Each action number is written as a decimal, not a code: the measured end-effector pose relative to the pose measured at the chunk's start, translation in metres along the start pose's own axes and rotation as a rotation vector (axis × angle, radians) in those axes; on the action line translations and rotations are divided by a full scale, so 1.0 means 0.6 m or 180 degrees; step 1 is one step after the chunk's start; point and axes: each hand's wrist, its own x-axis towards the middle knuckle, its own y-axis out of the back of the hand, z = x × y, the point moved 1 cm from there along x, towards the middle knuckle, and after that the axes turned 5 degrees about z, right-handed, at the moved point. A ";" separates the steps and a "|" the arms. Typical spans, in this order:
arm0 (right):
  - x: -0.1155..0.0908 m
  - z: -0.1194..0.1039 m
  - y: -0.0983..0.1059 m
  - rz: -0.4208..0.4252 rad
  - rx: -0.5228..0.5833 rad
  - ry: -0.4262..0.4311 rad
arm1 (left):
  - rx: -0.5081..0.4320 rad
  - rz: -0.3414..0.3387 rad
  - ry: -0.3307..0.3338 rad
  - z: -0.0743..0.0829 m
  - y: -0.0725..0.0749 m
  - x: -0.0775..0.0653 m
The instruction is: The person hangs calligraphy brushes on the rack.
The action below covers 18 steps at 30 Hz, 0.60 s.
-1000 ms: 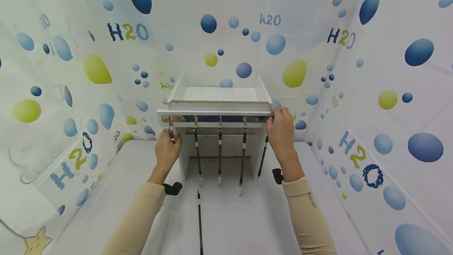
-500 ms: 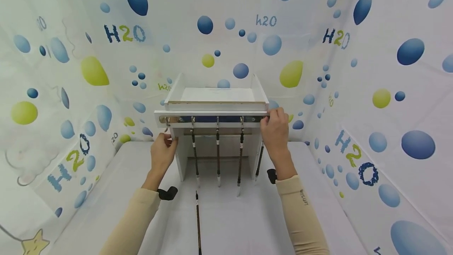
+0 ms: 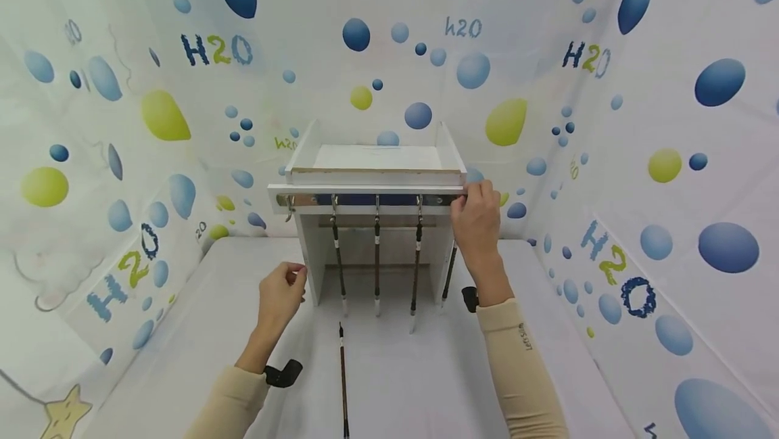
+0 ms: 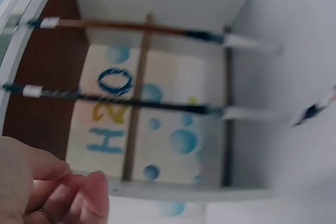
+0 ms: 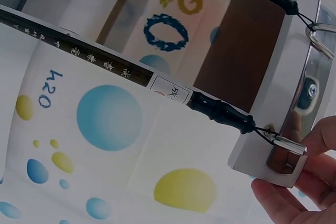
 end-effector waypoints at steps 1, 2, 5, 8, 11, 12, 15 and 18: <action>0.000 0.000 0.000 0.0005 0.0004 0.0007 | 0.0013 -0.0117 0.0060 -0.003 -0.002 -0.013; 0.000 0.000 0.000 0.0008 0.0002 0.0011 | 0.0024 -0.0245 0.0119 -0.005 -0.004 -0.027; 0.001 0.000 0.002 -0.0002 -0.0005 0.0019 | 0.0073 -0.0599 0.0291 -0.015 -0.017 -0.068; 0.002 0.001 0.002 -0.0002 -0.0005 0.0020 | 0.0122 -0.0892 0.0437 -0.024 -0.031 -0.107; 0.002 0.000 0.001 0.0002 0.0011 0.0032 | 0.0165 -0.1116 0.0526 -0.031 -0.044 -0.144; 0.001 0.000 0.001 0.0005 0.0017 0.0029 | 0.0184 -0.1173 0.0537 -0.033 -0.048 -0.155; 0.001 -0.001 0.001 0.0009 0.0033 0.0022 | 0.0203 -0.1342 0.0598 -0.038 -0.060 -0.183; 0.001 -0.002 0.000 0.0003 0.0036 -0.0003 | 0.0245 -0.1472 0.0680 -0.043 -0.070 -0.206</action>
